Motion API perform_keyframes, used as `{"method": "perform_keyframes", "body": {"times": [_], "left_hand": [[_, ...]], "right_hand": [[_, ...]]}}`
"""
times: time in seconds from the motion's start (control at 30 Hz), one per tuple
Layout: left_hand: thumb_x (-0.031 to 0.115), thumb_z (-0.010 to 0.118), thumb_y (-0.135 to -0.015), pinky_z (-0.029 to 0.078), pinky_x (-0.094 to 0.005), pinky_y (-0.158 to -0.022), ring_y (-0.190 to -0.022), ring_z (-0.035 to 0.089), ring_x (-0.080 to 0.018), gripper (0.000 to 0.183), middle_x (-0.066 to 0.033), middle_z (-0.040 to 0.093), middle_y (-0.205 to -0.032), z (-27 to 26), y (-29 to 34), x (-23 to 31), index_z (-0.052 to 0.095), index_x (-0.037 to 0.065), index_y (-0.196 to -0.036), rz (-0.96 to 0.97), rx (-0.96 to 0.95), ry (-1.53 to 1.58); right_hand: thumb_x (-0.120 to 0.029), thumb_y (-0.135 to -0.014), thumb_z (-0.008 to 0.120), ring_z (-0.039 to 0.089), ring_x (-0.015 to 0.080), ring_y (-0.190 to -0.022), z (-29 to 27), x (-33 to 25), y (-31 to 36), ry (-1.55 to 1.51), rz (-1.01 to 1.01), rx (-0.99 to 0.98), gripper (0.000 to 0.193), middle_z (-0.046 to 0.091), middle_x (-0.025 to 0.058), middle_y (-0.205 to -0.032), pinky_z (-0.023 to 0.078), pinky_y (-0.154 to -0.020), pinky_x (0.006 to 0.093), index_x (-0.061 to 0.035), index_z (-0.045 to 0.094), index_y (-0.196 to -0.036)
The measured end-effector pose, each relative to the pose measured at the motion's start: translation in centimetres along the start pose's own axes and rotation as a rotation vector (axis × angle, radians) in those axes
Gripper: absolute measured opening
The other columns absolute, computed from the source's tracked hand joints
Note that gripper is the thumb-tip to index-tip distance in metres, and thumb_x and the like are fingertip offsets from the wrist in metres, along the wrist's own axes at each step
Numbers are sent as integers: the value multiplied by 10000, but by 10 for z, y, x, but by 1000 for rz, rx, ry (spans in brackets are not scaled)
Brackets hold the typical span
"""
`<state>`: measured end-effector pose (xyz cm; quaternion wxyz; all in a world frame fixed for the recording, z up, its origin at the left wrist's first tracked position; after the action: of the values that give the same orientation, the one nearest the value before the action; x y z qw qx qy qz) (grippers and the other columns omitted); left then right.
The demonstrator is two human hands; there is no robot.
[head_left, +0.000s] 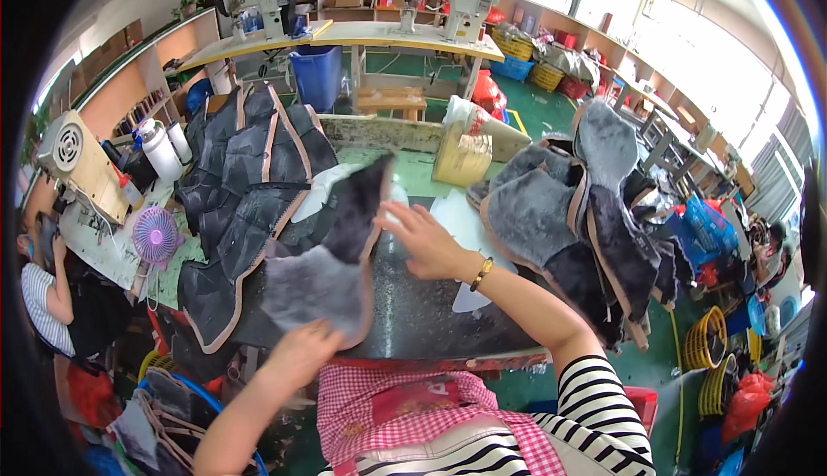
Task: The person inserts white foam insoles into black shoe uppers and then places gray fabric pieces inside the uppers. The person handles the items one at a time, turning them over and smoothing the inserts. The finished assemblies are placed into a yellow basket.
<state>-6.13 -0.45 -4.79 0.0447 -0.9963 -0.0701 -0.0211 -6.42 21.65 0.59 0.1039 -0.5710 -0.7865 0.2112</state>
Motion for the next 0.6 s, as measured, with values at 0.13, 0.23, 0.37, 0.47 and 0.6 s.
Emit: {"method": "perform_keyframes", "body": {"times": [0.13, 0.23, 0.37, 0.47, 0.6], "left_hand": [[61, 689, -662, 329, -460, -1075, -1256, 462, -345, 592, -207, 520, -1271, -4, 61, -30, 505, 30, -1223, -232, -60, -22], [195, 781, -632, 269, -497, -1093, -1292, 374, -365, 809, -204, 435, -1317, -6, 47, -2, 419, 85, -1348, -439, 88, 91], [128, 621, -771, 386, -459, -1036, -1178, 520, -346, 456, -172, 571, -1211, 17, 58, 2, 579, 27, -1214, -302, 348, -207], [121, 567, -767, 473, -415, -974, -1089, 605, -304, 365, -144, 644, -1143, 2, 84, -15, 643, 3, -1104, -160, 333, -108], [124, 569, -765, 484, -394, -959, -1076, 613, -283, 319, -125, 645, -1119, 1, 88, -30, 654, 12, -1051, -44, 319, -83]], "right_hand": [[18, -705, 576, 330, 283, -1380, 42, -24, -5, 13, -221, -122, 696, 396, 145, -1444, 273, -1104, 488, -96, 421, -1374], [-17, -728, 593, 455, 300, -1276, 57, -44, -23, -95, -323, -40, 559, 494, 148, -1345, 356, -1055, 449, -62, 520, -1280], [-33, -730, 600, 610, 271, -1088, 57, -42, -27, -114, -354, -39, 415, 635, 120, -1184, 475, -943, 370, -45, 604, -1145], [-1, -690, 604, 615, 281, -1071, 53, -37, -12, -119, -397, -129, 413, 645, 122, -1162, 489, -926, 378, -39, 622, -1102], [35, -633, 602, 593, 289, -1105, 71, -38, 9, -153, -316, -209, 483, 623, 122, -1207, 486, -940, 385, -41, 618, -1109]]}}
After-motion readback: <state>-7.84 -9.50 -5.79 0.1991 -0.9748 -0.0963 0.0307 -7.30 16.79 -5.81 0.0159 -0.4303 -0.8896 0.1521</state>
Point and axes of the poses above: each hand's wrist, its own y-axis away from the middle knuckle, its own z-axis out of the palm, x = y × z, the point moved 8 cm from there along -y, towards the middle knuckle
